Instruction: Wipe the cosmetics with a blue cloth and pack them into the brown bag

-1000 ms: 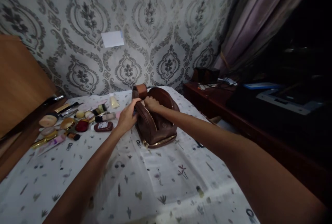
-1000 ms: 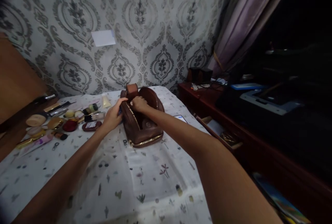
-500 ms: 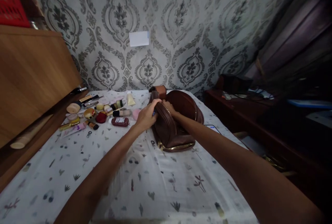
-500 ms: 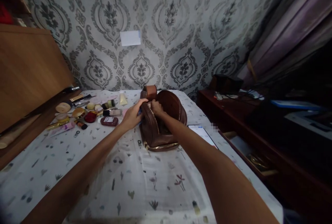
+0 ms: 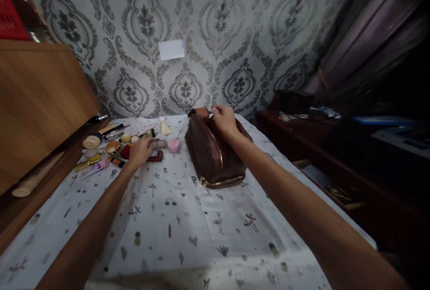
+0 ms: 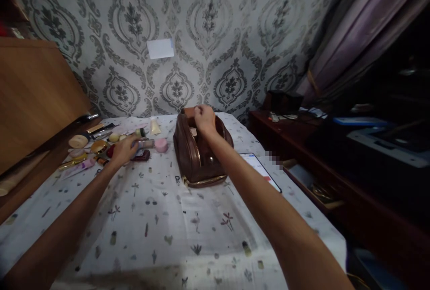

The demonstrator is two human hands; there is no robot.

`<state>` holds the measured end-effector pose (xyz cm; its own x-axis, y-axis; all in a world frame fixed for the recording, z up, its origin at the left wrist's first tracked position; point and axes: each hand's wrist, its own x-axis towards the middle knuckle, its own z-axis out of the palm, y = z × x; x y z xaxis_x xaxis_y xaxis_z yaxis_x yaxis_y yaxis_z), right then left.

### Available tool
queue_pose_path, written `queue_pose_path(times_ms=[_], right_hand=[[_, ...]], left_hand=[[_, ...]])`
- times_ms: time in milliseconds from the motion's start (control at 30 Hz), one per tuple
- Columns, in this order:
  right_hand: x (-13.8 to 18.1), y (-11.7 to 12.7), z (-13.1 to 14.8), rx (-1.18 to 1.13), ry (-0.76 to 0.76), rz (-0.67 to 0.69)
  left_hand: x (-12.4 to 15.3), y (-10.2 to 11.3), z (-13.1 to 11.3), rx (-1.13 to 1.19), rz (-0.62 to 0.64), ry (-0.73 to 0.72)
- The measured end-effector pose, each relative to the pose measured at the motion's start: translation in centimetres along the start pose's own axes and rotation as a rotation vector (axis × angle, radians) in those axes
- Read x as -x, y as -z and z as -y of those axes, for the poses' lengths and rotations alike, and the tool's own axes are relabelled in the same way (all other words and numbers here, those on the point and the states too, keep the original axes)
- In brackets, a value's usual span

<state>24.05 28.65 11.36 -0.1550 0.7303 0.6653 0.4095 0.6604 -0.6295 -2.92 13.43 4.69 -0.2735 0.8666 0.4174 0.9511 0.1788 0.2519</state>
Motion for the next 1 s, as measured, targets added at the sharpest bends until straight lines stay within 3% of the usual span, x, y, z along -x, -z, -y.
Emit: queue_pose_path(times_ms=[67, 133, 200, 267, 333, 433, 567, 667, 1000], right_hand=[[2.1, 1.5, 2.9, -0.073, 0.164, -0.139], [5.5, 2.2, 5.8, -0.145, 0.379, -0.125], [9.2, 1.4, 7.7, -0.172, 0.592, 0.075], [12.5, -0.5, 8.2, -0.126, 0.712, 0.343], [14.7, -3.2, 7.6, -0.058, 0.621, 0.539], [16.1, -7.2, 5.9, 0.001, 0.367, 0.7], [16.6, -10.0, 4.4, -0.001, 0.161, 0.698], [17.2, -10.1, 3.9, -0.047, 0.186, 0.653], [18.1, -9.3, 3.9, -0.014, 0.278, 0.685]], left_hand=[[1.4, -0.7, 0.9, -0.043, 0.008, 0.004], [2.6, -1.6, 1.3, -0.075, -0.027, -0.003], [3.3, -2.3, 1.6, -0.065, -0.059, -0.016], [3.5, -2.6, 1.8, -0.05, -0.077, -0.024], [3.5, -2.6, 1.8, -0.051, -0.093, -0.027], [3.5, -2.6, 1.7, -0.065, -0.122, -0.043], [3.6, -2.9, 1.7, -0.052, -0.149, -0.063], [3.6, -3.0, 1.9, -0.034, -0.16, -0.057], [3.7, -2.2, 1.4, 0.032, -0.114, -0.002]])
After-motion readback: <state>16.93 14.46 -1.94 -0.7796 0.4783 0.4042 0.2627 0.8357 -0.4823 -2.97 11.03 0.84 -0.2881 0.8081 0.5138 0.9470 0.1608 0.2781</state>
